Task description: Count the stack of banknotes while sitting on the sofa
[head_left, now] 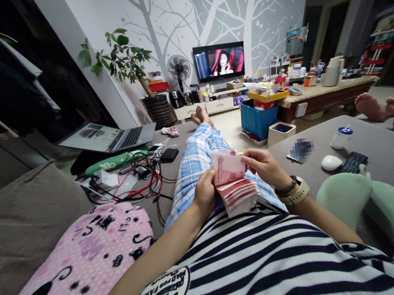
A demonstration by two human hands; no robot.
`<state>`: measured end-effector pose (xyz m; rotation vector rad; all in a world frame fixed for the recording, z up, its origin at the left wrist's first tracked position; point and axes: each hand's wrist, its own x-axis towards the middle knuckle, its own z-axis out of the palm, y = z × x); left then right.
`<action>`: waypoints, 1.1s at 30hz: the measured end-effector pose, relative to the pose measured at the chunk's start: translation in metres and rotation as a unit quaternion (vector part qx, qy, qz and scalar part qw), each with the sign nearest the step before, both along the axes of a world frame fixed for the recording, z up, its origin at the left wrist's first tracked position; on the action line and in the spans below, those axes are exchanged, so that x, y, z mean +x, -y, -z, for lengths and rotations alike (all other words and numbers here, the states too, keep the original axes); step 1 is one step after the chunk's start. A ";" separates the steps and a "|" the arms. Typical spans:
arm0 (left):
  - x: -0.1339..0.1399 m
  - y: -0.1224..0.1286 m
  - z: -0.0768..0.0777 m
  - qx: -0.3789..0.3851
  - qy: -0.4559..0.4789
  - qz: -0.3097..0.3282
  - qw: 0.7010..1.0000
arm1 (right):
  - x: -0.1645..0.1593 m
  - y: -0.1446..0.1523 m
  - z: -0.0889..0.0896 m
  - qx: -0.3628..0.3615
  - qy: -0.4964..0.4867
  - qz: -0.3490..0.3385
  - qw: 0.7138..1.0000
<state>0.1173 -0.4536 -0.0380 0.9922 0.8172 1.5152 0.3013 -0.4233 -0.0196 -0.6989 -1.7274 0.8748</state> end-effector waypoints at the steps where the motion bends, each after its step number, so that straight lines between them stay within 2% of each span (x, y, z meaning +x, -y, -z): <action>1: 0.000 0.000 0.000 0.001 -0.002 0.001 1.000 | 0.000 0.000 0.001 -0.002 -0.006 -0.005 1.000; 9: -0.001 -0.001 0.002 0.002 -0.027 -0.015 1.000 | 0.000 0.001 0.001 -0.012 -0.005 -0.014 1.000; 16: -0.001 0.002 0.000 0.014 -0.039 -0.005 0.999 | 0.006 0.006 -0.007 -0.018 0.019 -0.061 0.998; 24: -0.002 -0.001 0.004 -0.001 0.000 0.008 1.000 | 0.013 0.002 -0.006 -0.065 0.023 -0.154 0.986; 30: -0.001 0.001 0.002 -0.028 0.042 0.007 0.999 | 0.016 0.007 -0.013 -0.116 0.099 -0.263 0.953; 33: 0.000 0.001 0.003 -0.026 0.047 0.009 0.999 | 0.015 0.009 -0.016 -0.130 0.120 -0.279 0.944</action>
